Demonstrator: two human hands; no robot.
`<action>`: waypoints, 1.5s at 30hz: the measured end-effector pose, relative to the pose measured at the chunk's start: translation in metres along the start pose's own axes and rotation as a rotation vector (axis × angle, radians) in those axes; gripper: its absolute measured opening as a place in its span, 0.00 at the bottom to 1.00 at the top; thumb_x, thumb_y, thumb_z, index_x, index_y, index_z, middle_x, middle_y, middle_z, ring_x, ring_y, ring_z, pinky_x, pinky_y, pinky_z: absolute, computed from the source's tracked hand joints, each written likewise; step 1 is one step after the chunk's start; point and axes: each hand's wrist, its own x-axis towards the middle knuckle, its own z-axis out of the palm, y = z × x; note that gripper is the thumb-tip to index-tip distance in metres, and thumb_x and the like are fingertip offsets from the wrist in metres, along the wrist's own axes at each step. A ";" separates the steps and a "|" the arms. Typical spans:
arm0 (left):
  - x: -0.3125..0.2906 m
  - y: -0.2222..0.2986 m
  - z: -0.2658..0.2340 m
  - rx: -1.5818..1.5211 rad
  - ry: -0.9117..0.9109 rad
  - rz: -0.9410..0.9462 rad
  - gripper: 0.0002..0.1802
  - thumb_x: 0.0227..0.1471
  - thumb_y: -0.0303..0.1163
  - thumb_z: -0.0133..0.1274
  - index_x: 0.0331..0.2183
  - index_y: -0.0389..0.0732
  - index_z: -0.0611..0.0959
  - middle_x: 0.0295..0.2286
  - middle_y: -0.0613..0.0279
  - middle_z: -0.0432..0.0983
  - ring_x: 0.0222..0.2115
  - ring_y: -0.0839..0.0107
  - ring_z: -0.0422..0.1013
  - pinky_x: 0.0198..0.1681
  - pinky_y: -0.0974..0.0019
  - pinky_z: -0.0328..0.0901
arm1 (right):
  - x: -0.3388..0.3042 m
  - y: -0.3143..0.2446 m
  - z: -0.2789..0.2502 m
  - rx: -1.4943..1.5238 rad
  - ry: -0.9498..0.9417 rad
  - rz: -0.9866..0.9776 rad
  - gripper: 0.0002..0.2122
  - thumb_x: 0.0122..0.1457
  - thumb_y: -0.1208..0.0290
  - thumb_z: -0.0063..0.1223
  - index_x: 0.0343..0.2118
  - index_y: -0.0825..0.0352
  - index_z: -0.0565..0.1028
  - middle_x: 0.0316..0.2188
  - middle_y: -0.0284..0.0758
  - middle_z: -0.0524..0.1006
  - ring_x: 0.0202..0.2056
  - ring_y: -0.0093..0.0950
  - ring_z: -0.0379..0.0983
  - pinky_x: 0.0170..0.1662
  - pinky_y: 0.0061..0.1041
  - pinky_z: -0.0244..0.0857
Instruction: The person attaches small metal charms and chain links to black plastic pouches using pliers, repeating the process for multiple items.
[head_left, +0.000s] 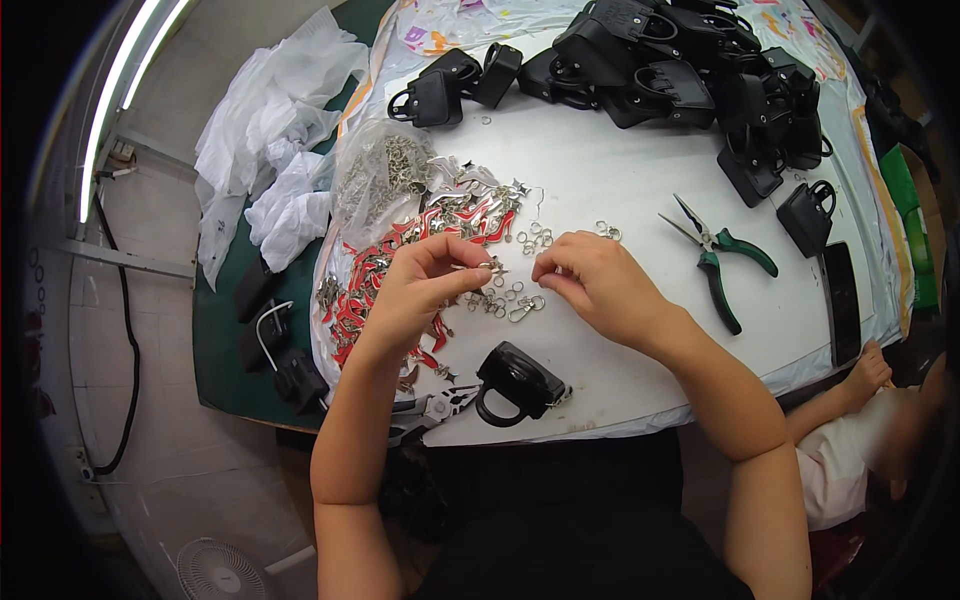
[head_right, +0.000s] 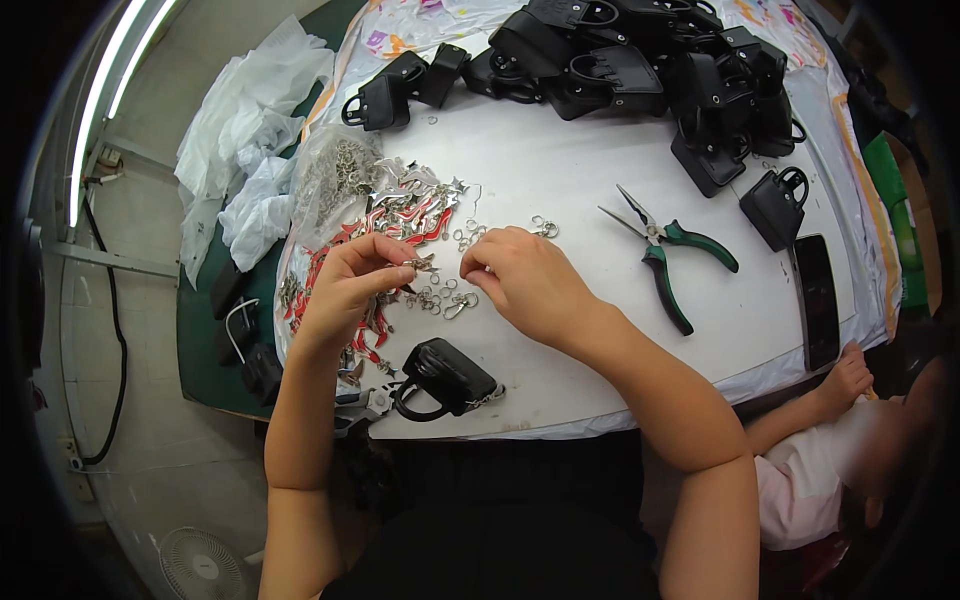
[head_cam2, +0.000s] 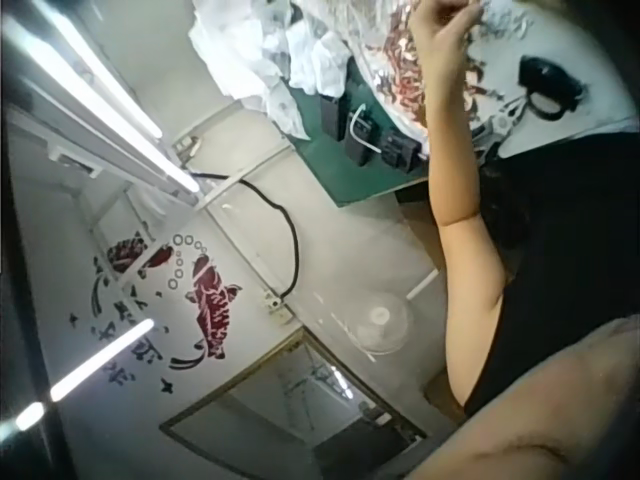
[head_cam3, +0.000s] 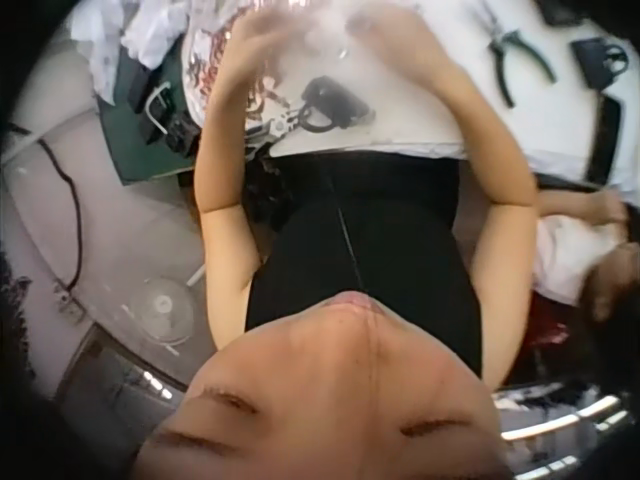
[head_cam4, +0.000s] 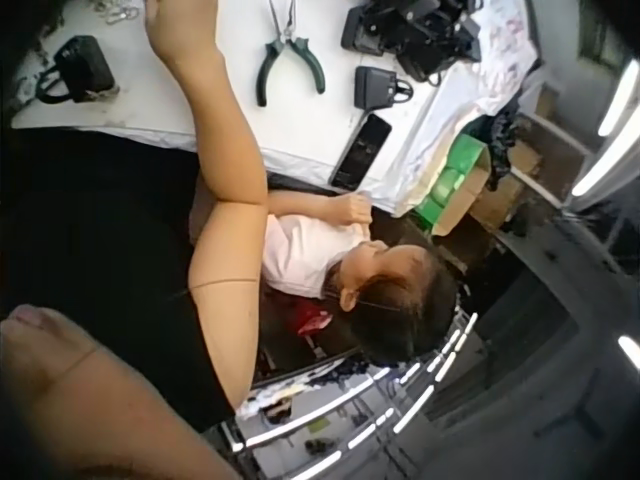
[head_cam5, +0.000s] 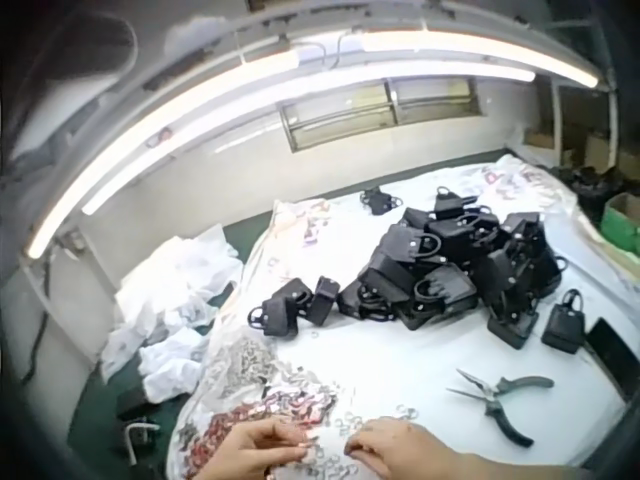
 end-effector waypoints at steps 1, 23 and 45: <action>-0.003 -0.001 0.002 -0.103 0.004 0.073 0.05 0.49 0.21 0.60 0.31 0.36 0.80 0.32 0.60 0.79 0.34 0.74 0.75 0.37 0.71 0.69 | 0.001 -0.003 -0.002 0.000 0.000 0.000 0.03 0.57 0.77 0.57 0.34 0.69 0.78 0.28 0.36 0.78 0.30 0.32 0.74 0.36 0.30 0.69; -0.016 0.005 0.010 -0.237 -0.107 0.073 0.05 0.51 0.20 0.59 0.31 0.33 0.78 0.38 0.45 0.80 0.33 0.69 0.78 0.40 0.66 0.73 | 0.001 -0.030 -0.010 0.907 -0.077 0.369 0.06 0.61 0.76 0.56 0.38 0.73 0.79 0.30 0.33 0.81 0.29 0.17 0.75 0.36 0.17 0.71; -0.017 -0.002 0.009 -0.326 -0.208 0.096 0.07 0.52 0.18 0.58 0.33 0.34 0.76 0.40 0.45 0.80 0.37 0.67 0.79 0.43 0.66 0.74 | 0.001 -0.028 -0.006 0.893 -0.035 0.409 0.07 0.59 0.73 0.61 0.37 0.71 0.78 0.29 0.30 0.80 0.29 0.15 0.74 0.35 0.15 0.67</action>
